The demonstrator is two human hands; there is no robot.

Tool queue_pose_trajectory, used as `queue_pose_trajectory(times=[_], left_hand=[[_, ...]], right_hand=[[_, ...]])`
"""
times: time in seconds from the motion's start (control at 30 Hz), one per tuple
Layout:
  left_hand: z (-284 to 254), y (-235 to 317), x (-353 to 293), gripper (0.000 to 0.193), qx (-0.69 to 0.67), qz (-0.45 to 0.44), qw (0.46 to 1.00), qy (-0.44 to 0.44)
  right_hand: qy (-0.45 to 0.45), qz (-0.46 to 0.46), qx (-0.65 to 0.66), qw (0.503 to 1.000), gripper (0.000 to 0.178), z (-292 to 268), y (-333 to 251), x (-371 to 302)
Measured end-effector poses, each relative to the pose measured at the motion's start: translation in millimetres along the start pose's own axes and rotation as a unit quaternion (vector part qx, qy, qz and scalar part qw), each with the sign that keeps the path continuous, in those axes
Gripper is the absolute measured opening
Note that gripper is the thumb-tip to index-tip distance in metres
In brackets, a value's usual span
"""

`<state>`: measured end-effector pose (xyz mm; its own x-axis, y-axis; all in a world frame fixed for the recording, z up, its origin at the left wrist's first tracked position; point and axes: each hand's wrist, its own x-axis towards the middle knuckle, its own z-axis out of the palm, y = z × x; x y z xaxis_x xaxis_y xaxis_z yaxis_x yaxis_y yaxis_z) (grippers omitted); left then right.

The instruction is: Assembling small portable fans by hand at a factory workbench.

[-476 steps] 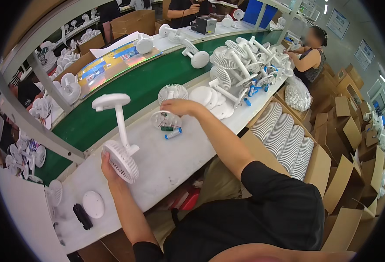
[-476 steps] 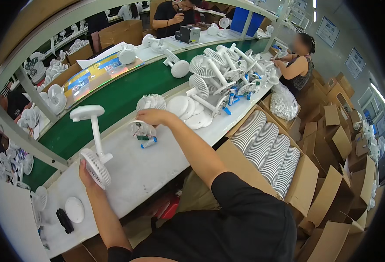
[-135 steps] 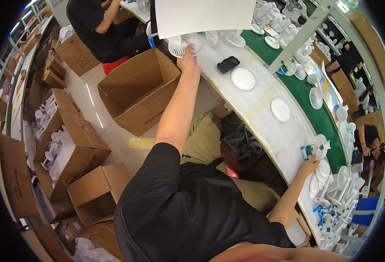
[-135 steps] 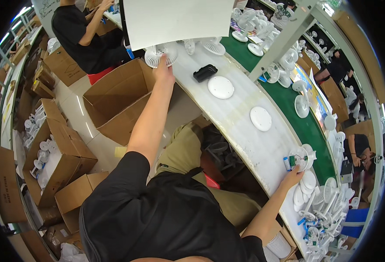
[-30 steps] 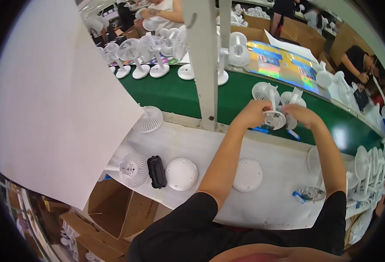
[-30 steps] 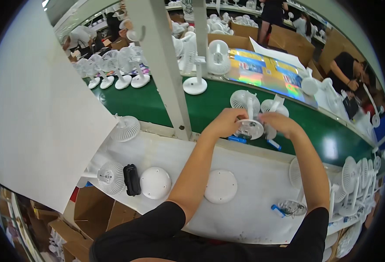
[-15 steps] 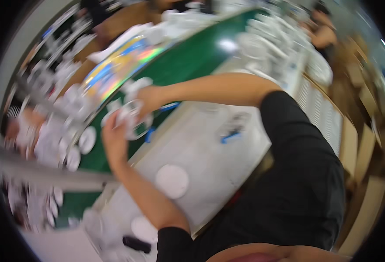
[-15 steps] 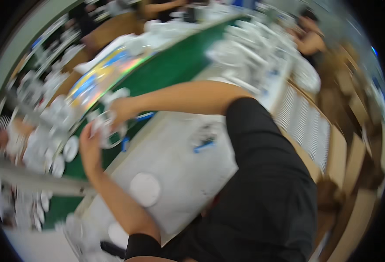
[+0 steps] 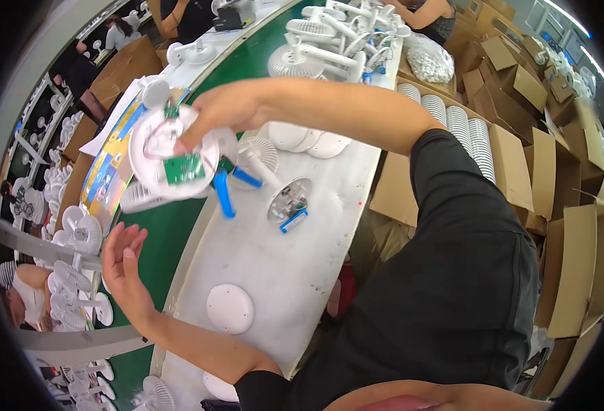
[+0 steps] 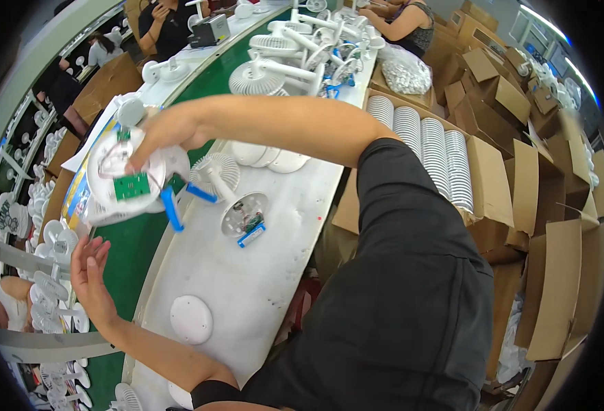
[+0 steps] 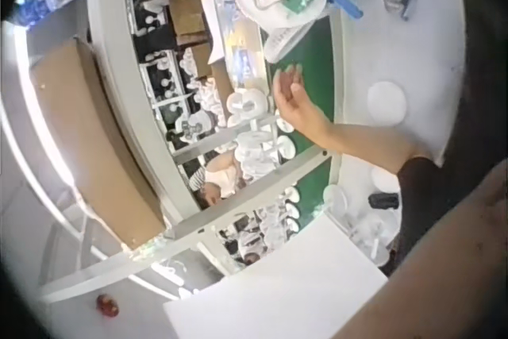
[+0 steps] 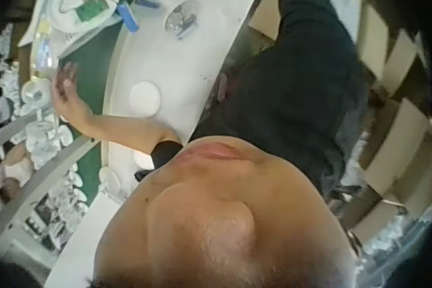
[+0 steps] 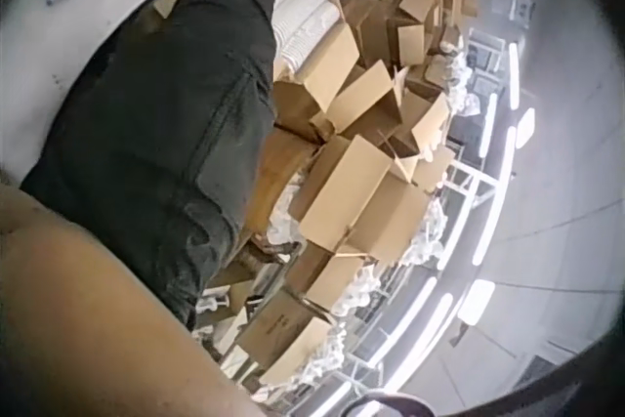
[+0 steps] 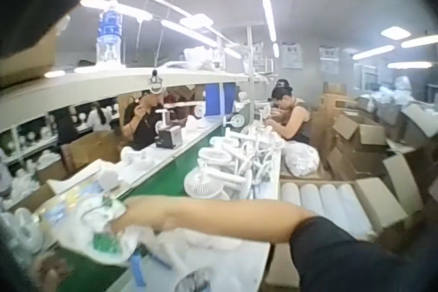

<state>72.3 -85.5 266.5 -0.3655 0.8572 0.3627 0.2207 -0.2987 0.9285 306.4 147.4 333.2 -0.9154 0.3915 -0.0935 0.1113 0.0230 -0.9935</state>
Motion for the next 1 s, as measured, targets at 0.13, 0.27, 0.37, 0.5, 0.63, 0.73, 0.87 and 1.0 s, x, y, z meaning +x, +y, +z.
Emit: queue_pose_trajectory(times=[0.13, 0.27, 0.37, 0.5, 0.63, 0.73, 0.87, 1.0], left_hand=[[4, -25, 32, 0.036, 0.026, -0.020, 0.999, -0.042], [8, -53, 61, 0.033, 0.028, -0.009, 0.997, -0.077], [9, -82, 78, 0.032, 0.027, -0.021, 0.995, -0.096], [3, -98, 97, 0.031, 0.024, -0.017, 0.991, -0.134], [-7, -105, 116, 0.031, 0.050, -0.033, 0.984, -0.170], [-12, -103, 125, 0.031, 0.059, -0.025, 0.984, -0.169], [-13, -97, 130, 0.031, 0.069, -0.025, 0.982, -0.173], [-10, -85, 131, 0.031, 0.080, -0.027, 0.982, -0.170]], right_hand=[[0.104, 0.011, 0.041, 0.994, 0.044, -75, -28, -33], [0.186, -0.042, -0.032, 0.981, 0.051, -176, -69, -57], [0.207, 0.001, -0.082, 0.975, 0.036, -185, -89, -78], [0.235, 0.116, -0.265, 0.928, 0.041, -271, -87, -102], [0.267, 0.159, -0.522, 0.794, 0.042, -317, -49, -108], [0.228, 0.129, -0.501, 0.825, 0.042, -305, -25, -109], [0.197, 0.158, -0.539, 0.803, 0.043, -270, -21, -110], [0.168, 0.186, -0.582, 0.774, 0.047, -259, -11, -108]])
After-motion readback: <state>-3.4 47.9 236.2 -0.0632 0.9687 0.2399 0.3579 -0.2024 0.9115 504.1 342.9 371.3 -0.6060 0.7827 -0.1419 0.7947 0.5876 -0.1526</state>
